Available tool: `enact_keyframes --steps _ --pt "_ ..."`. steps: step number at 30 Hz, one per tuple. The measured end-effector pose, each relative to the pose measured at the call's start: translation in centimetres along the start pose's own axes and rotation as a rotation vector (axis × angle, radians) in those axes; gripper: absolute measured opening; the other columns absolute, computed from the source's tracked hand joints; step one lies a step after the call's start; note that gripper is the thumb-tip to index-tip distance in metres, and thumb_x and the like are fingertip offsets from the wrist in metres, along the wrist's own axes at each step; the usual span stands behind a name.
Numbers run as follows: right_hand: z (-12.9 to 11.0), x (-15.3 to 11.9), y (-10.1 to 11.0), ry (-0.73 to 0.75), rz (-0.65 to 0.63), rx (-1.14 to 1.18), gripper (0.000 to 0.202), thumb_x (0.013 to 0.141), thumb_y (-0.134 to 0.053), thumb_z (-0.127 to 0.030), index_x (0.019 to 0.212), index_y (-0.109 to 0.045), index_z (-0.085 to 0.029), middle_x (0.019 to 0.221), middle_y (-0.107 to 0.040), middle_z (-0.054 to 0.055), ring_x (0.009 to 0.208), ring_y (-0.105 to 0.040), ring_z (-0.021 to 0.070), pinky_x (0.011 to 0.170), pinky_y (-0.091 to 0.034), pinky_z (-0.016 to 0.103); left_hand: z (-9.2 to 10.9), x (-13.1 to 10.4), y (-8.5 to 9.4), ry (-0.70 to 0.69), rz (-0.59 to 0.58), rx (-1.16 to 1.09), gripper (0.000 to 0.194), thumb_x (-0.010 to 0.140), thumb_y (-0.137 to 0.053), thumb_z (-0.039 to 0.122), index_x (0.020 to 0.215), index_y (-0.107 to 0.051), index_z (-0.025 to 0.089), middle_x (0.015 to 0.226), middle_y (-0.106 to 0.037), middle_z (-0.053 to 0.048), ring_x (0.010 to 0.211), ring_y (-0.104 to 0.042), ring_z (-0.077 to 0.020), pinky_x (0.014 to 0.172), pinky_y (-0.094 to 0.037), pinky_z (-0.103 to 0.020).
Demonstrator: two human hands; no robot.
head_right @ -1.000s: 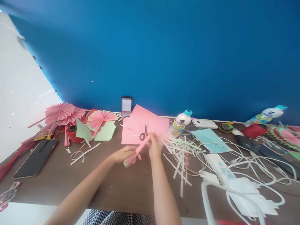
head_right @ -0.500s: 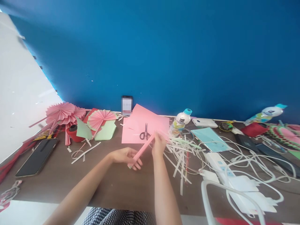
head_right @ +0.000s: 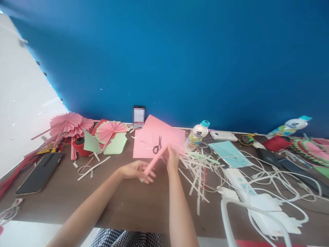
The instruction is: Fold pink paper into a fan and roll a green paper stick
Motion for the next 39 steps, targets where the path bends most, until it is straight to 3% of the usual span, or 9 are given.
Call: enact_keyframes --steps 3,6,12,16,20,25,29,35,39 --pt "-0.1 -1.0 -1.3 -0.199 -0.351 -0.072 0.036 0.061 -0.065 -0.047 0.074 -0.063 -0.014 0.068 -0.065 0.006 0.06 -0.061 0.0175 0.055 -0.049 0.028 0.2 0.2 0.6 -0.115 0.118 -0.011 0.052 0.061 -0.071 0.019 0.109 -0.051 0.012 0.111 -0.054 -0.019 0.093 -0.059 -0.0273 0.08 -0.046 -0.04" --pt "-0.3 -1.8 -2.1 -0.195 -0.552 -0.176 0.032 0.059 -0.07 -0.033 0.084 -0.064 -0.015 0.081 -0.067 0.006 0.073 -0.062 0.0186 0.066 -0.048 0.029 0.4 0.2 0.8 -0.125 0.156 0.009 0.056 0.06 -0.072 0.019 0.111 -0.05 0.012 0.11 -0.054 -0.02 0.092 -0.059 -0.0278 0.079 -0.046 -0.041" --pt "0.2 -1.6 -2.0 -0.058 -0.423 -0.206 0.021 0.055 -0.073 -0.026 0.071 -0.066 -0.015 0.072 -0.067 0.004 0.068 -0.06 0.0168 0.067 -0.046 0.029 0.3 0.3 0.7 -0.104 0.222 0.079 0.05 0.062 -0.07 0.022 0.108 -0.052 0.012 0.108 -0.056 -0.019 0.09 -0.06 -0.0258 0.078 -0.047 -0.039" --pt "0.1 -1.6 -2.2 0.002 -0.437 -0.189 0.019 0.057 -0.072 -0.027 0.072 -0.066 -0.016 0.072 -0.067 0.003 0.068 -0.06 0.0173 0.067 -0.047 0.03 0.2 0.8 0.4 -0.129 0.351 0.118 0.047 0.067 -0.066 0.033 0.106 -0.054 0.01 0.105 -0.059 -0.019 0.086 -0.062 -0.0231 0.076 -0.048 -0.036" --pt "-0.7 -1.7 -2.3 0.033 -0.434 -0.055 0.019 0.063 -0.068 -0.029 0.078 -0.065 -0.018 0.079 -0.067 0.003 0.073 -0.061 0.0177 0.07 -0.047 0.032 0.2 1.0 0.1 -0.118 0.367 0.125 0.049 0.067 -0.064 0.039 0.105 -0.055 0.01 0.106 -0.058 -0.02 0.083 -0.062 -0.0225 0.073 -0.05 -0.035" --pt "-1.1 -0.9 -1.5 0.022 -0.308 0.099 0.015 0.06 -0.071 -0.029 0.07 -0.063 -0.019 0.069 -0.065 0.0 0.066 -0.061 0.0153 0.067 -0.049 0.031 0.0 1.0 0.4 -0.113 0.338 0.226 0.048 0.066 -0.063 0.042 0.103 -0.058 0.01 0.102 -0.06 -0.018 0.082 -0.063 -0.0226 0.07 -0.051 -0.035" --pt "-1.2 -0.1 -0.4 0.077 -0.167 0.183 0.016 0.057 -0.073 -0.027 0.062 -0.059 -0.021 0.06 -0.063 -0.003 0.062 -0.061 0.0134 0.064 -0.049 0.029 0.0 0.9 0.9 -0.193 0.404 0.431 0.043 0.071 -0.058 0.041 0.1 -0.061 0.011 0.09 -0.065 -0.013 0.08 -0.062 -0.02 0.071 -0.049 -0.032" --pt "-2.2 0.2 0.4 0.161 -0.175 0.154 0.025 0.061 -0.066 -0.044 0.078 -0.06 -0.026 0.086 -0.065 0.001 0.084 -0.06 0.0195 0.076 -0.047 0.037 -0.1 0.6 1.5 -0.221 0.432 0.546 0.037 0.074 -0.053 0.04 0.095 -0.064 0.011 0.085 -0.067 -0.011 0.076 -0.062 -0.0179 0.069 -0.049 -0.028" --pt "-2.2 0.8 1.7 0.189 -0.08 0.218 0.022 0.061 -0.067 -0.04 0.075 -0.061 -0.024 0.082 -0.065 -0.001 0.083 -0.06 0.0177 0.079 -0.047 0.035 0.2 0.2 1.9 -0.205 0.431 0.546 0.038 0.072 -0.055 0.043 0.091 -0.065 0.011 0.082 -0.067 -0.011 0.075 -0.062 -0.0181 0.068 -0.049 -0.028"
Point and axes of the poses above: each hand's wrist, its own x-axis towards the middle knuckle, its own y-axis out of the back of the hand, z = x × y, the point moved 2 cm from there along x, towards the middle knuckle
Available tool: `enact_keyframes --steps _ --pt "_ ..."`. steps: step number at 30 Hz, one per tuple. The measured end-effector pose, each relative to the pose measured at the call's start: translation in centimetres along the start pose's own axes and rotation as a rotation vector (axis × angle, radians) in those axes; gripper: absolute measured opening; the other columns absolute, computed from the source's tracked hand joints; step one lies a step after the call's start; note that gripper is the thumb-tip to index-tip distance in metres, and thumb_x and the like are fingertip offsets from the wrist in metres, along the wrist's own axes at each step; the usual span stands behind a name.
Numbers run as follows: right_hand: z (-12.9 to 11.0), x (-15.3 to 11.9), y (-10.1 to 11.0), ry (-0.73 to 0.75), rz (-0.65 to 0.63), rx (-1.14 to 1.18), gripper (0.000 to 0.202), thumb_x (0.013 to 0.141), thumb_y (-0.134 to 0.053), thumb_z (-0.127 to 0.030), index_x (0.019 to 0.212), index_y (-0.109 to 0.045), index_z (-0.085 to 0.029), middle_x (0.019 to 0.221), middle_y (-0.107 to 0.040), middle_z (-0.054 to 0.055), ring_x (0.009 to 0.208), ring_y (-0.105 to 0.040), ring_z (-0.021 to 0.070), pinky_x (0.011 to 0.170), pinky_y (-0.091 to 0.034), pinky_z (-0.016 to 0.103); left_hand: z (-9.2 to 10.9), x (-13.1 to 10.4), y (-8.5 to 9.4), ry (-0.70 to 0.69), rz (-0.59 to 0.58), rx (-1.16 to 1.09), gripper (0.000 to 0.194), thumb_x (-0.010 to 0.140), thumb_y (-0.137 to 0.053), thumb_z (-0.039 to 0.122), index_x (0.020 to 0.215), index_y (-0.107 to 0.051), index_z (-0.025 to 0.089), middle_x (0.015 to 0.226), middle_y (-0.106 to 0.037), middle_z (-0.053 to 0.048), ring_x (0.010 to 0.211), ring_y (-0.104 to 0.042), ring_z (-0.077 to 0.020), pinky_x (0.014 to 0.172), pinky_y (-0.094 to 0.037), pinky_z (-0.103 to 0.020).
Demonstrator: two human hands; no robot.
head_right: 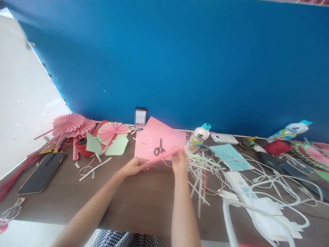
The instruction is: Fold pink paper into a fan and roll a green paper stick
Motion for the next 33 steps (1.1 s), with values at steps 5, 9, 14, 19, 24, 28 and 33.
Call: enact_keyframes --steps 5,9,14,19,24,28,33 --pt "0.2 0.2 0.3 -0.006 0.078 0.004 0.019 0.059 -0.071 -0.031 0.071 -0.06 -0.023 0.079 -0.066 -0.001 0.082 -0.061 0.0174 0.079 -0.046 0.035 0.4 -0.4 0.1 0.163 -0.173 -0.25 0.045 0.068 -0.061 0.044 0.096 -0.062 0.009 0.092 -0.065 -0.017 0.075 -0.063 -0.0202 0.069 -0.049 -0.034" --pt "0.4 -0.8 -2.0 -0.136 -0.231 0.006 0.04 0.06 -0.065 -0.047 0.093 -0.059 -0.024 0.104 -0.061 0.005 0.096 -0.056 0.0211 0.082 -0.045 0.036 0.4 -0.4 0.5 0.212 -0.208 -0.461 0.038 0.07 -0.062 0.037 0.094 -0.061 0.008 0.091 -0.065 -0.017 0.071 -0.064 -0.0175 0.066 -0.049 -0.028" --pt "1.8 -2.3 -3.5 -0.275 -0.383 -0.19 0.034 0.06 -0.069 -0.036 0.09 -0.059 -0.022 0.091 -0.065 0.004 0.083 -0.059 0.0202 0.072 -0.048 0.034 0.2 -0.4 0.7 0.257 -0.286 -0.664 0.033 0.074 -0.057 0.034 0.092 -0.062 0.006 0.082 -0.066 -0.016 0.07 -0.064 -0.0186 0.066 -0.048 -0.028" --pt "2.6 -2.8 -3.8 -0.316 -0.399 -0.255 0.037 0.057 -0.072 -0.031 0.089 -0.059 -0.019 0.086 -0.066 0.004 0.079 -0.061 0.0202 0.07 -0.049 0.033 1.4 -0.2 0.6 0.101 -0.078 -0.675 0.045 0.078 -0.047 0.045 0.102 -0.058 0.009 0.098 -0.063 -0.015 0.091 -0.059 -0.0239 0.082 -0.043 -0.035" --pt "2.8 -3.2 -4.7 -0.35 -0.484 -0.348 0.051 0.05 -0.075 -0.031 0.097 -0.059 -0.019 0.092 -0.066 0.006 0.088 -0.06 0.0239 0.076 -0.048 0.038 1.3 0.0 1.2 0.005 0.166 -0.382 0.044 0.064 -0.066 0.037 0.097 -0.06 0.009 0.09 -0.065 -0.011 0.083 -0.06 -0.0222 0.074 -0.045 -0.031" --pt "3.0 -2.7 -4.1 -0.322 -0.367 -0.391 0.046 0.052 -0.074 -0.032 0.094 -0.06 -0.018 0.091 -0.067 0.007 0.088 -0.061 0.0235 0.079 -0.047 0.039 0.5 0.1 2.0 0.014 0.323 -0.315 0.043 0.06 -0.069 0.037 0.093 -0.06 0.01 0.085 -0.066 -0.009 0.077 -0.061 -0.0204 0.069 -0.046 -0.029" --pt "3.0 -2.1 -2.8 -0.252 -0.256 -0.417 0.038 0.056 -0.072 -0.032 0.089 -0.062 -0.016 0.088 -0.067 0.007 0.082 -0.062 0.0208 0.078 -0.047 0.035 0.1 0.2 3.1 0.014 0.434 -0.332 0.043 0.06 -0.068 0.04 0.09 -0.06 0.011 0.085 -0.066 -0.008 0.08 -0.06 -0.0205 0.072 -0.045 -0.029"
Point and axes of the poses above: each hand's wrist, its own x-axis towards the middle knuckle, its own y-axis out of the back of the hand, z = x × y, the point moved 2 cm from there along x, towards the middle knuckle
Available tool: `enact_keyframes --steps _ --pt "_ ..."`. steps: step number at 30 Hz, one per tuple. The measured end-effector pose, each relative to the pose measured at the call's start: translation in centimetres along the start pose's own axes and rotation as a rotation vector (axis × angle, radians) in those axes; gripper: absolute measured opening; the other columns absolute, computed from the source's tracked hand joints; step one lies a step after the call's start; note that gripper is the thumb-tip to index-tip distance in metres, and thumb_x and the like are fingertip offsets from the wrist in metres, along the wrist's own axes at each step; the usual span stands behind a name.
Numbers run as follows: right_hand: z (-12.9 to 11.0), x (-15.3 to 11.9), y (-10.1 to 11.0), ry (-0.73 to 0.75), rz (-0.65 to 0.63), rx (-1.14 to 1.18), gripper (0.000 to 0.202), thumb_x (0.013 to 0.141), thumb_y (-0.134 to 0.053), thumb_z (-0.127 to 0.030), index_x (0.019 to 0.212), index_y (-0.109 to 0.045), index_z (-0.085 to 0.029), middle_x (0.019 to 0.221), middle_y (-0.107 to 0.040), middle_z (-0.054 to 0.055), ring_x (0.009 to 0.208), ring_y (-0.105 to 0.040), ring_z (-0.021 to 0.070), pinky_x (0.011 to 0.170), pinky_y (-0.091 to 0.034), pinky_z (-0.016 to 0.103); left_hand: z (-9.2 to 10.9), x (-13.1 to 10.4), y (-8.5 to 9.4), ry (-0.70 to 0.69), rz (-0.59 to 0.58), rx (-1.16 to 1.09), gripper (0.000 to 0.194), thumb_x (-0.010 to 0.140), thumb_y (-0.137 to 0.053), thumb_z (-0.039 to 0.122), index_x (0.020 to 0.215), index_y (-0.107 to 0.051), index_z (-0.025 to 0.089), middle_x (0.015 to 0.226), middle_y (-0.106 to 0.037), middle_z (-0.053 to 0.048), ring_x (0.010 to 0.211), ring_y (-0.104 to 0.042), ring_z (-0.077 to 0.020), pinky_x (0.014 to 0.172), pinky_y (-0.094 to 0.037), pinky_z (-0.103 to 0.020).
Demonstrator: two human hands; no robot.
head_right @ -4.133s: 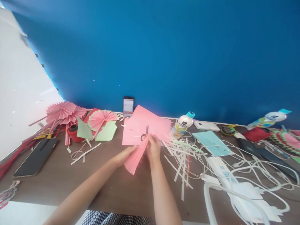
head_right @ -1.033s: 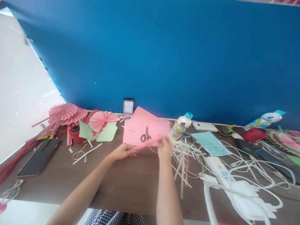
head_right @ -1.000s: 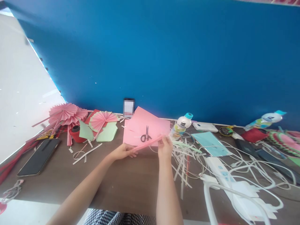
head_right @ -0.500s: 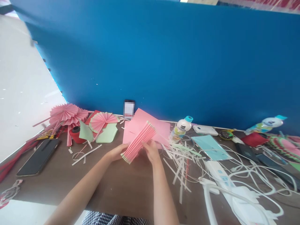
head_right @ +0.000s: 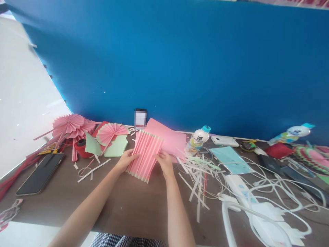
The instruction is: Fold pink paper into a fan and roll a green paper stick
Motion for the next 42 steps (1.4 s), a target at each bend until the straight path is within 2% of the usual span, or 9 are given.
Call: enact_keyframes --steps 5,7,12,16,23,28,33,38,42 --pt "0.4 0.5 1.1 -0.026 0.079 0.036 0.039 0.056 -0.072 -0.036 0.088 -0.062 -0.015 0.075 -0.068 0.005 0.062 -0.062 0.017 0.06 -0.05 0.031 0.3 0.5 0.9 -0.013 0.032 -0.095 0.045 0.06 -0.067 0.042 0.093 -0.059 0.012 0.088 -0.066 -0.009 0.081 -0.06 -0.0209 0.074 -0.045 -0.031" --pt "0.6 0.7 1.0 -0.043 0.093 0.07 0.036 0.058 -0.07 -0.038 0.084 -0.062 -0.016 0.076 -0.068 0.006 0.062 -0.062 0.016 0.058 -0.05 0.029 0.4 0.5 1.0 -0.019 0.037 -0.13 0.047 0.06 -0.067 0.042 0.095 -0.059 0.012 0.09 -0.065 -0.009 0.081 -0.06 -0.0211 0.076 -0.044 -0.032" --pt "0.9 -0.1 -2.1 -0.124 -0.06 0.156 0.034 0.062 -0.065 -0.044 0.084 -0.062 -0.018 0.082 -0.067 0.005 0.075 -0.063 0.0199 0.065 -0.05 0.031 0.8 0.0 0.1 -0.018 -0.046 -0.197 0.047 0.062 -0.067 0.04 0.099 -0.059 0.013 0.096 -0.064 -0.01 0.085 -0.06 -0.0215 0.079 -0.044 -0.033" --pt "0.7 -0.9 -3.6 0.012 -0.067 0.102 0.046 0.057 -0.07 -0.037 0.098 -0.059 -0.018 0.09 -0.065 0.005 0.087 -0.06 0.0221 0.076 -0.049 0.035 0.8 -0.5 -1.0 -0.018 -0.115 -0.122 0.049 0.058 -0.07 0.037 0.099 -0.059 0.013 0.097 -0.064 -0.01 0.086 -0.06 -0.0224 0.078 -0.044 -0.034" --pt "0.6 -0.7 -2.6 0.011 -0.029 0.105 0.046 0.057 -0.072 -0.031 0.098 -0.057 -0.018 0.096 -0.064 0.008 0.09 -0.059 0.0251 0.081 -0.047 0.04 0.6 -0.5 -0.9 -0.045 -0.043 -0.051 0.045 0.06 -0.069 0.033 0.098 -0.059 0.012 0.095 -0.064 -0.01 0.086 -0.059 -0.0235 0.076 -0.046 -0.034" --pt "0.5 -1.0 -3.1 0.0 -0.036 0.116 0.048 0.056 -0.072 -0.028 0.1 -0.054 -0.02 0.097 -0.064 0.006 0.09 -0.06 0.0247 0.08 -0.048 0.039 0.0 -0.3 -0.5 -0.034 0.065 0.035 0.047 0.059 -0.07 0.029 0.101 -0.058 0.013 0.096 -0.064 -0.009 0.094 -0.056 -0.0254 0.083 -0.043 -0.034" --pt "1.3 -0.8 -3.0 0.028 0.021 0.039 0.046 0.058 -0.069 -0.028 0.1 -0.052 -0.02 0.093 -0.063 0.004 0.087 -0.06 0.0237 0.078 -0.049 0.041 -0.9 -0.1 -0.7 -0.071 0.134 0.132 0.053 0.058 -0.07 0.025 0.107 -0.054 0.014 0.105 -0.06 -0.01 0.102 -0.052 -0.0254 0.09 -0.038 -0.035" --pt "2.0 -0.7 -2.9 0.041 0.076 -0.033 0.045 0.058 -0.068 -0.027 0.099 -0.052 -0.02 0.093 -0.062 0.004 0.086 -0.06 0.0233 0.077 -0.049 0.04 -0.8 -0.1 -1.1 -0.11 0.101 0.159 0.055 0.057 -0.071 0.025 0.108 -0.054 0.015 0.105 -0.059 -0.009 0.1 -0.053 -0.025 0.089 -0.039 -0.035" --pt "1.4 -0.9 -3.1 0.046 0.071 0.015 0.043 0.058 -0.068 -0.026 0.098 -0.053 -0.02 0.092 -0.064 0.003 0.086 -0.06 0.0232 0.076 -0.049 0.039 -0.1 -0.4 -1.3 -0.096 -0.006 0.105 0.047 0.059 -0.069 0.027 0.103 -0.057 0.015 0.102 -0.061 -0.01 0.095 -0.056 -0.0253 0.084 -0.043 -0.036"
Point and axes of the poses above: each hand's wrist, its own x-axis towards the middle knuckle, its own y-axis out of the back of the hand, z = x × y, the point moved 2 cm from there along x, towards the middle knuckle
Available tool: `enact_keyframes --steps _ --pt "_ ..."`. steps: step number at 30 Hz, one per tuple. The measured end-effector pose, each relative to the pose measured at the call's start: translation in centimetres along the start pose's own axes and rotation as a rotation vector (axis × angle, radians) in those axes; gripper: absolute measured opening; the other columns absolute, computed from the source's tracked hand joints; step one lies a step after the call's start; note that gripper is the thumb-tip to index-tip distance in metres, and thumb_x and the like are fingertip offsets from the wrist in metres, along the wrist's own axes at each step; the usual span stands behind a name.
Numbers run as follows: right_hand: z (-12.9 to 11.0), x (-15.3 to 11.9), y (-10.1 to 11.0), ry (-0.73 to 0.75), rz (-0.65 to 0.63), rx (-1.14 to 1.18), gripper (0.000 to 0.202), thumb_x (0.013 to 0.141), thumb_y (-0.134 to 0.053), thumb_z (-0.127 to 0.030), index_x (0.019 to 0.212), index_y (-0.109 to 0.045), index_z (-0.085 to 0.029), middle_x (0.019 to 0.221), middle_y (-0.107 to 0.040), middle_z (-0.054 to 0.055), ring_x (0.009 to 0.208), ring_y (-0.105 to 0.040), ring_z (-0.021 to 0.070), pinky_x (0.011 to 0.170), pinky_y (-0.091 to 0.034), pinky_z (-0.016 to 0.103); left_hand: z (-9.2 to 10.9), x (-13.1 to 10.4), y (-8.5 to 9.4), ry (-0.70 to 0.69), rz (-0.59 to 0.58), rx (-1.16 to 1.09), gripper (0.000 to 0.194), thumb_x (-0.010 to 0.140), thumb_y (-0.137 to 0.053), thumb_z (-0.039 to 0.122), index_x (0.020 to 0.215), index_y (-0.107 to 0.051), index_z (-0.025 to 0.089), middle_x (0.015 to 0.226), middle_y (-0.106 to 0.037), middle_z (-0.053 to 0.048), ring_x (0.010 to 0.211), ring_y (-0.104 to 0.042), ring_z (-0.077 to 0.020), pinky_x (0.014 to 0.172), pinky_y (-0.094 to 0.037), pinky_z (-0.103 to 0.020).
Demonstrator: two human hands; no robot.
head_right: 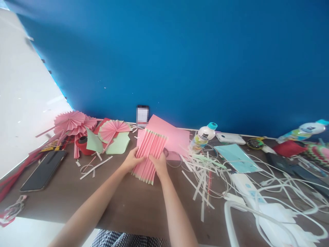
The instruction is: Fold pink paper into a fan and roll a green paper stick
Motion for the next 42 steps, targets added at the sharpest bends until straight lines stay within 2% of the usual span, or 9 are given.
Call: enact_keyframes --steps 5,8,11,14,18,21,29,33,42 --pt "-1.4 0.2 0.5 -0.038 -0.047 0.203 0.04 0.062 -0.066 -0.031 0.098 -0.055 -0.018 0.093 -0.065 0.006 0.085 -0.061 0.0245 0.074 -0.048 0.04 0.9 -0.4 -0.2 0.042 -0.196 -0.123 0.042 0.063 -0.067 0.03 0.102 -0.058 0.015 0.103 -0.061 -0.011 0.091 -0.059 -0.0247 0.079 -0.046 -0.038" --pt "-1.8 0.2 0.9 0.037 -0.04 0.154 0.044 0.062 -0.065 -0.032 0.102 -0.053 -0.019 0.095 -0.063 0.006 0.087 -0.06 0.0242 0.076 -0.047 0.04 0.7 -0.4 -0.3 0.064 -0.188 -0.122 0.044 0.062 -0.069 0.028 0.102 -0.057 0.015 0.102 -0.061 -0.011 0.09 -0.059 -0.0248 0.079 -0.046 -0.037" --pt "-1.8 -0.1 0.8 0.143 -0.024 -0.041 0.051 0.065 -0.063 -0.032 0.112 -0.045 -0.021 0.103 -0.059 0.007 0.093 -0.057 0.0233 0.079 -0.046 0.04 0.3 -0.3 -0.3 0.081 -0.144 -0.13 0.044 0.062 -0.068 0.029 0.102 -0.057 0.015 0.101 -0.061 -0.011 0.089 -0.059 -0.0246 0.078 -0.047 -0.037" --pt "-2.2 -0.4 0.7 0.354 0.101 -0.334 0.057 0.066 -0.062 -0.031 0.117 -0.037 -0.022 0.113 -0.05 0.01 0.103 -0.05 0.0234 0.083 -0.043 0.042 0.2 -0.1 -0.3 0.088 -0.108 -0.164 0.044 0.063 -0.068 0.031 0.102 -0.057 0.014 0.098 -0.063 -0.012 0.087 -0.06 -0.0246 0.076 -0.048 -0.037" --pt "-3.7 -1.2 0.0 0.698 0.218 -0.799 0.019 0.071 -0.055 -0.029 0.088 -0.054 -0.02 0.117 -0.042 0.011 0.113 -0.038 0.0272 0.092 -0.031 0.049 0.5 -0.2 -0.5 0.05 -0.055 -0.14 0.043 0.063 -0.068 0.032 0.101 -0.058 0.013 0.096 -0.064 -0.011 0.086 -0.06 -0.0242 0.074 -0.048 -0.035" --pt "-4.9 -2.0 -0.8 0.803 0.238 -0.992 0.01 0.072 -0.055 -0.028 0.071 -0.055 -0.019 0.118 -0.04 0.009 0.115 -0.034 0.0296 0.093 -0.027 0.051 1.1 -0.5 -0.9 0.001 -0.068 -0.112 0.04 0.066 -0.065 0.033 0.1 -0.058 0.013 0.095 -0.064 -0.011 0.085 -0.06 -0.0238 0.073 -0.049 -0.034" --pt "-5.8 -2.7 -2.8 0.848 0.337 -1.106 0.013 0.072 -0.051 -0.025 0.062 -0.049 -0.017 0.115 -0.044 0.011 0.112 -0.035 0.0303 0.09 -0.028 0.05 2.5 -1.3 -1.7 -0.113 -0.039 -0.116 0.04 0.065 -0.066 0.031 0.101 -0.059 0.013 0.1 -0.063 -0.01 0.095 -0.057 -0.0242 0.083 -0.045 -0.034" --pt "-6.0 -2.9 -3.3 0.827 0.395 -1.127 0.013 0.074 -0.049 -0.024 0.063 -0.048 -0.017 0.115 -0.045 0.012 0.113 -0.035 0.0318 0.089 -0.027 0.052 2.6 -1.5 -1.7 -0.107 -0.038 -0.135 0.042 0.064 -0.067 0.031 0.1 -0.059 0.012 0.094 -0.064 -0.009 0.091 -0.058 -0.0238 0.079 -0.046 -0.033" --pt "-6.3 -3.2 -3.1 0.775 0.267 -0.957 0.008 0.075 -0.046 -0.024 0.073 -0.052 -0.021 0.117 -0.044 0.008 0.117 -0.031 0.0307 0.094 -0.02 0.054 2.1 -1.3 -1.4 0.012 -0.043 -0.245 0.042 0.061 -0.069 0.033 0.095 -0.059 0.012 0.089 -0.065 -0.009 0.082 -0.06 -0.0225 0.069 -0.048 -0.03"
Point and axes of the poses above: each hand's wrist, its own x-axis towards the middle knuckle, its own y-axis out of the back of the hand, z = x × y, the point moved 2 cm from there along x, towards the middle knuckle
